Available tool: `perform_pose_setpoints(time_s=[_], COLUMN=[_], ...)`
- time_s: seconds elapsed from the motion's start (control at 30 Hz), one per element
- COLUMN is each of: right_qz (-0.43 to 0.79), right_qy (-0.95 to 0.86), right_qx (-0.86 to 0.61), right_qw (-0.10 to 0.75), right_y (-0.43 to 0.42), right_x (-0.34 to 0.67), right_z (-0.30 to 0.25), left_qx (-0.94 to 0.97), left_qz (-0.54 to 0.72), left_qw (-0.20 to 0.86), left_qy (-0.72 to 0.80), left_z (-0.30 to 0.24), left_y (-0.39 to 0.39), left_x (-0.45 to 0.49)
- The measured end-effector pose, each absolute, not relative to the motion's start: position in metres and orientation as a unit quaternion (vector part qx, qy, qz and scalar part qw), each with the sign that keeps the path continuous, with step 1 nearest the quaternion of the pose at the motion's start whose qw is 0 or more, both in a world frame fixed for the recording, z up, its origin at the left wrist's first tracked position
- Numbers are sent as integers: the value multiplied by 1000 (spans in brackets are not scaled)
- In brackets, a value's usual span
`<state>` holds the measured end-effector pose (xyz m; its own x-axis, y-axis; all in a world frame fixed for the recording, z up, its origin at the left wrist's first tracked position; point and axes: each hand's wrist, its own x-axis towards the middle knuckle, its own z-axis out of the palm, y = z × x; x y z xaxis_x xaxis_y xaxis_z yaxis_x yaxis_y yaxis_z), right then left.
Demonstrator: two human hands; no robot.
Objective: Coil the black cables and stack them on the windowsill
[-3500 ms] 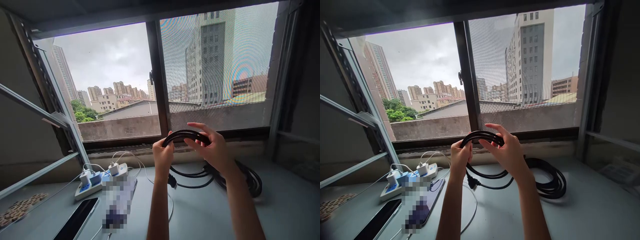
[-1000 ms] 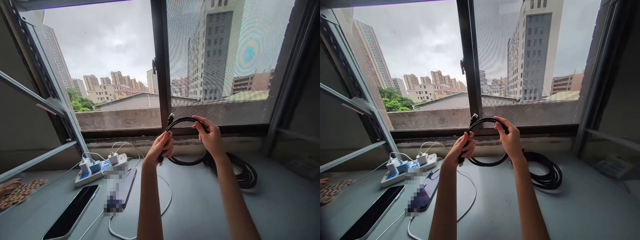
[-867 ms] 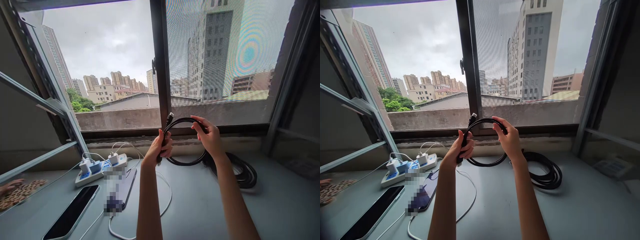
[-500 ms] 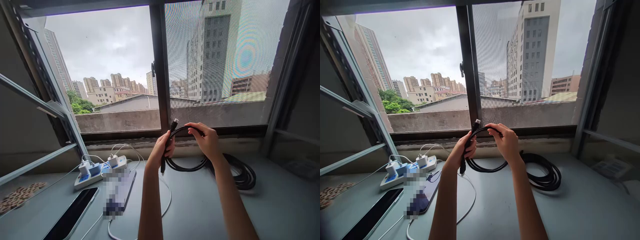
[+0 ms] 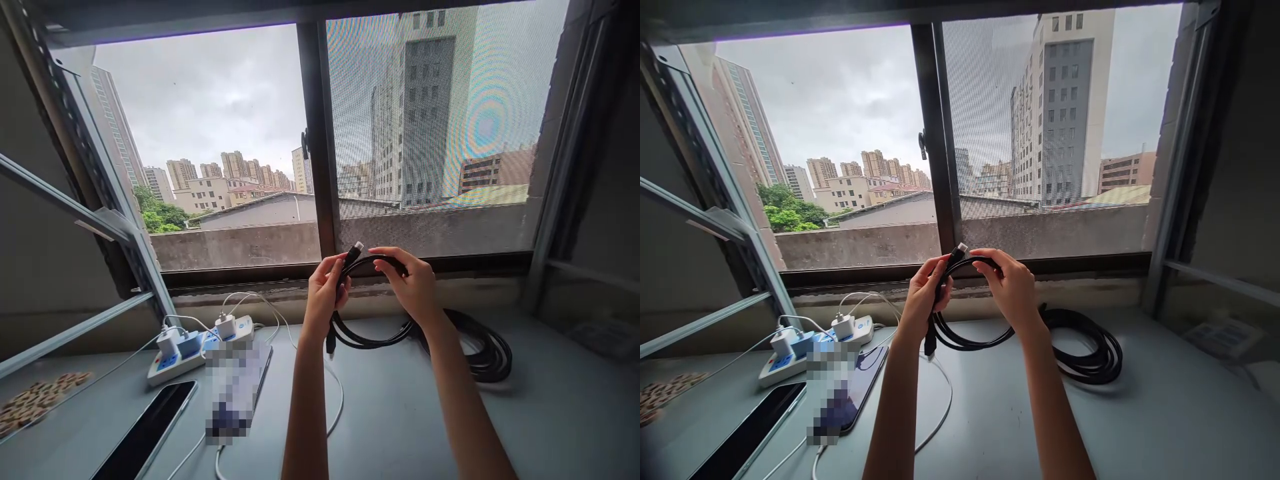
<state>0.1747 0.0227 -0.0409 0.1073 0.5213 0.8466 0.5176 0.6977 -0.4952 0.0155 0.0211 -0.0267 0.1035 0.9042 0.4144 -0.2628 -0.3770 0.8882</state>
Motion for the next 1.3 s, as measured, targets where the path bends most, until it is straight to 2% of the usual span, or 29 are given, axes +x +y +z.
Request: perform_pose_setpoints(time_s=[0.2, 0.4, 0.5, 0.97, 1.3], right_qz=[-7, -28, -2, 105, 6], right_qy=[-665, -664, -665, -647, -719], right_qx=[-393, -362, -354, -393, -373], right_qw=[635, 654, 658, 645, 587], right_y=[26, 27, 27, 20, 11], right_x=[175, 175, 172, 168, 166], right_z=[-43, -41, -40, -37, -35], left_qx=[602, 651, 653, 614, 560], left_qz=[578, 548, 551, 552, 537], left_qw=[468, 406, 391, 405, 480], left_qy=[291, 334, 343, 392, 410], left_z=[-29, -32, -30, -27, -22], left_y=[24, 24, 22, 16, 17], left_x=[15, 17, 17, 19, 14])
